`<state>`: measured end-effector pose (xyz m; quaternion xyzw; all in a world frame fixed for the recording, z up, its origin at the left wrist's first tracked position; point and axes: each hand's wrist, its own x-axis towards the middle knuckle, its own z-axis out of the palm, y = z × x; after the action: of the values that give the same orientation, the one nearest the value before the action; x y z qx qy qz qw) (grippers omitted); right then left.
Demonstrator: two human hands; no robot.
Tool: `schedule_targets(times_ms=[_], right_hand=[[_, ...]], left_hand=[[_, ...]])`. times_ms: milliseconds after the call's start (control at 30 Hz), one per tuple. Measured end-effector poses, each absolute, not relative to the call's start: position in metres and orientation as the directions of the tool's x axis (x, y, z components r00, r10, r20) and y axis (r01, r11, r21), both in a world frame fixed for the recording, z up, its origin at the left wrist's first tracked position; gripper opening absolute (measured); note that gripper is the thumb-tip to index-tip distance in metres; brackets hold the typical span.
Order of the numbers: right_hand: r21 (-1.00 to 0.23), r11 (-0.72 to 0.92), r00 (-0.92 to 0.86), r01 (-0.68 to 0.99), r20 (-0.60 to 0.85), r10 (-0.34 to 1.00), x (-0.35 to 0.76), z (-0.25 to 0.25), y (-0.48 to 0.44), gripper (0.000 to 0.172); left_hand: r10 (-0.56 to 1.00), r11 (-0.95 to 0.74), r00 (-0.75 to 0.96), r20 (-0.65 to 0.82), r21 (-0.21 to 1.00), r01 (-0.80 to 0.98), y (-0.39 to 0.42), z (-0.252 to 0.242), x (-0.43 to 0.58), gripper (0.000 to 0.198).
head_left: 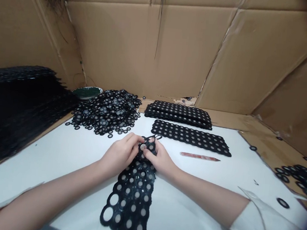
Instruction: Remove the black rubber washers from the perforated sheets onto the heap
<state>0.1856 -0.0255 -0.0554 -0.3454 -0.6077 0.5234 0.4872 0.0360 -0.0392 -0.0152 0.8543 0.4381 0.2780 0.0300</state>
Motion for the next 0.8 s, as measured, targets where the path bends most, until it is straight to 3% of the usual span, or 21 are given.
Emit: schedule_targets(times_ms=[300,600,800], right_hand=[[-0.961,0.268,-0.276,-0.067,0.276,0.921,0.189,-0.051,-0.025,0.017],[-0.898,0.436,-0.368,0.063,0.385,0.846,0.191,-0.049,-0.028,0.014],[-0.864,0.474,-0.385,0.169,0.385,0.839,0.191,-0.053,-0.027,0.017]], left_hand=[[0.673,-0.679,0.583,0.455,0.068,0.731,-0.04,-0.026,0.038,0.025],[0.782,-0.589,0.475,0.404,0.227,0.776,-0.034,-0.027,0.04,0.018],[0.723,-0.627,0.572,0.388,0.022,0.779,-0.026,-0.033,0.034,0.026]])
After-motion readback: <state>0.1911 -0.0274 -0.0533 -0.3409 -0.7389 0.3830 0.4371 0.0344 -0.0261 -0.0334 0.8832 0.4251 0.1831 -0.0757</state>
